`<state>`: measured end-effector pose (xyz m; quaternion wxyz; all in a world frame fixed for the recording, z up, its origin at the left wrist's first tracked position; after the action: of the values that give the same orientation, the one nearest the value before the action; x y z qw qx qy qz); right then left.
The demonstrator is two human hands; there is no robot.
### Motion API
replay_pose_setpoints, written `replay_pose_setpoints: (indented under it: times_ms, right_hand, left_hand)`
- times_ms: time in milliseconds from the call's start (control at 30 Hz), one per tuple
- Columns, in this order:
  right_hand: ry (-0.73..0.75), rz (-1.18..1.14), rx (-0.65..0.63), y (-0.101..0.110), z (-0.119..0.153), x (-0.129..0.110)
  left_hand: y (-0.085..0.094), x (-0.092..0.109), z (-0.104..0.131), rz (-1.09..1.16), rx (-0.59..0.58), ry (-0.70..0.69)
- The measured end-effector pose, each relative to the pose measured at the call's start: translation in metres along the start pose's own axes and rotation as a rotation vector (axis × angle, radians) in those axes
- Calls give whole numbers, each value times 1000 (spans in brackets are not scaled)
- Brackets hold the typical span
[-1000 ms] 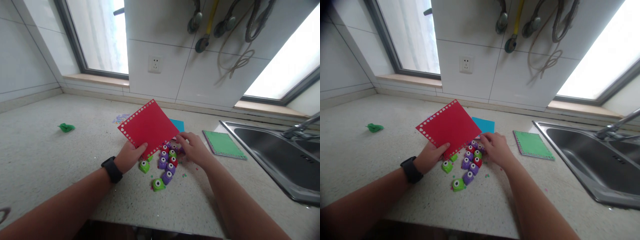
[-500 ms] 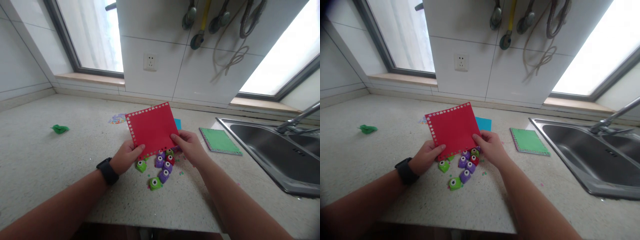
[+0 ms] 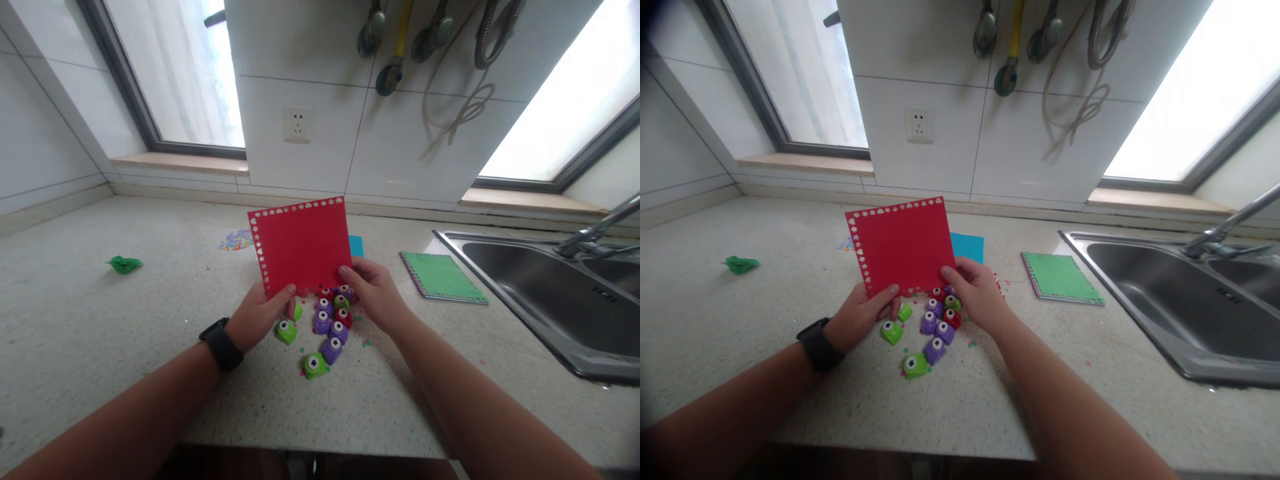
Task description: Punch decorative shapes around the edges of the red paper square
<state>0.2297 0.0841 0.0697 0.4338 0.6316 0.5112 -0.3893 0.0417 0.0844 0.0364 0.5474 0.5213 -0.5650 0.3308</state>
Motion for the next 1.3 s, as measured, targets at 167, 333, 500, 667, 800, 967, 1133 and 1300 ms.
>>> replay_pose_setpoints:
  times_ms: [167, 333, 500, 667, 800, 967, 1133, 1300]
  right_hand:
    - [84, 120, 57, 15, -6, 1]
    - [222, 531, -7, 12, -2, -12]
    - [381, 728, -195, -11, 10, -28]
    - [432, 824, -410, -34, 22, -25]
    - [415, 864, -384, -28, 17, -22]
    - [403, 886, -298, -14, 10, -22]
    - [392, 898, -347, -21, 12, -17]
    - [379, 905, -231, -8, 5, -12]
  left_hand:
    - [4, -2, -2, -49, 54, 2]
    - [6, -5, -4, 3, 80, 28]
    - [9, -4, -6, 61, 133, 73]
    - [10, -3, -6, 87, 139, 82]
    - [9, -5, -6, 114, 135, 84]
    - [8, -4, -6, 164, 136, 102]
    - [8, -3, -6, 166, 130, 96]
    - [8, -10, -8, 140, 119, 79]
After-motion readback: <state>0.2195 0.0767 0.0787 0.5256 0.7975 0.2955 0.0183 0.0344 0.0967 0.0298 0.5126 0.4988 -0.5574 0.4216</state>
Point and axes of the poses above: each hand's wrist, its own z-axis away from the middle knuckle, its own y-axis out of the back of the hand, x = y × z, the point moved 10 cm from there along -z, towards the middle knuckle, and after that the axes turned 6 degrees about x, right-handed, at the moved point
